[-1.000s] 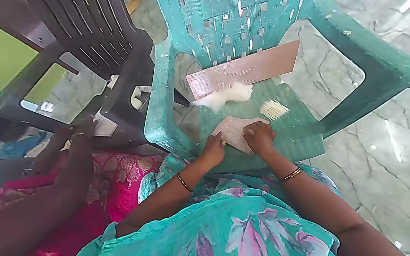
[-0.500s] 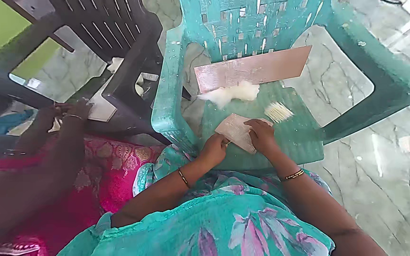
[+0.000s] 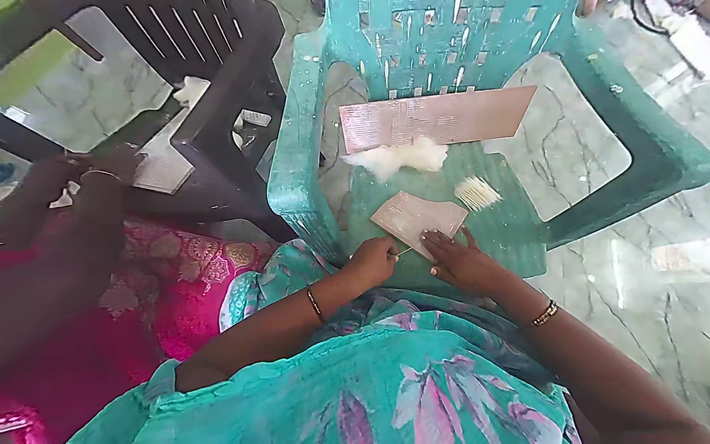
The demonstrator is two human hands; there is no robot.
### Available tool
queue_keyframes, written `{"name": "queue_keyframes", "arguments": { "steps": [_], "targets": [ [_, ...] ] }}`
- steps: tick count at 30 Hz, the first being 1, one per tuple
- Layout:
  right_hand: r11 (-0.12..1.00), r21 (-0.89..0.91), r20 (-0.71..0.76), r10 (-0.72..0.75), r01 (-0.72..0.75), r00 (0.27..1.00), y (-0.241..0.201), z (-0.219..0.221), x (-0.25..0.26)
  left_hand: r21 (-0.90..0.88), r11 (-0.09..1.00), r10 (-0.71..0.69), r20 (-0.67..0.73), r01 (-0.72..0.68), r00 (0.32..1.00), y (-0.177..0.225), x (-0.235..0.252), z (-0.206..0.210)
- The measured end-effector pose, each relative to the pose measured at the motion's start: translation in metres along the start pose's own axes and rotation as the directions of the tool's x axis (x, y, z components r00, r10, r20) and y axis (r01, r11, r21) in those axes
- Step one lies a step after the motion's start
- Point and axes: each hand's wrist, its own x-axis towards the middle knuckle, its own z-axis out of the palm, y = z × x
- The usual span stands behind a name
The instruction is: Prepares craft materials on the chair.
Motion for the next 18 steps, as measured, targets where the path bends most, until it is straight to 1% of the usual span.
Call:
{"name": "queue_keyframes", "arguments": {
  "steps": [2,4,6,8,11,13,16,18],
  "targets": [
    [1.0,-0.012,0.071,0.02,-0.019,0.997,-0.001,-0.002,-0.018,-0.011,1.0,0.021,0.038,-0.021,0.999,0.001,0.0,0.002],
    [1.0,-0.012,0.101,0.022,-0.021,0.995,0.001,-0.003,-0.031,-0.012,0.999,0.043,0.065,-0.043,0.997,0.0,0.001,0.005],
    [1.0,0.009,0.018,0.003,-0.003,1.0,0.006,-0.005,-0.038,-0.023,0.999,0.051,0.064,-0.049,0.997,-0.001,0.002,0.005],
    [0.999,0.034,-0.098,0.001,0.002,0.995,0.012,-0.005,-0.033,-0.049,0.998,0.047,0.011,-0.046,0.999,-0.002,0.002,0.002],
    [1.0,0.021,-0.229,-0.003,0.008,0.973,0.015,-0.008,-0.005,-0.061,0.997,0.04,-0.091,-0.045,0.995,-0.006,0.008,-0.005],
    [0.999,0.021,-0.263,-0.029,0.036,0.964,0.013,-0.008,0.023,-0.046,0.999,0.018,-0.131,-0.024,0.991,-0.007,0.013,-0.011],
    [0.999,0.002,-0.206,-0.033,0.034,0.978,0.008,-0.008,0.062,-0.012,0.999,-0.041,-0.101,0.04,0.994,-0.008,0.023,-0.018],
    [1.0,-0.004,-0.143,-0.031,0.031,0.989,0.003,-0.009,0.073,0.011,0.999,-0.051,-0.086,0.052,0.995,-0.008,0.026,-0.019]
  ]
}}
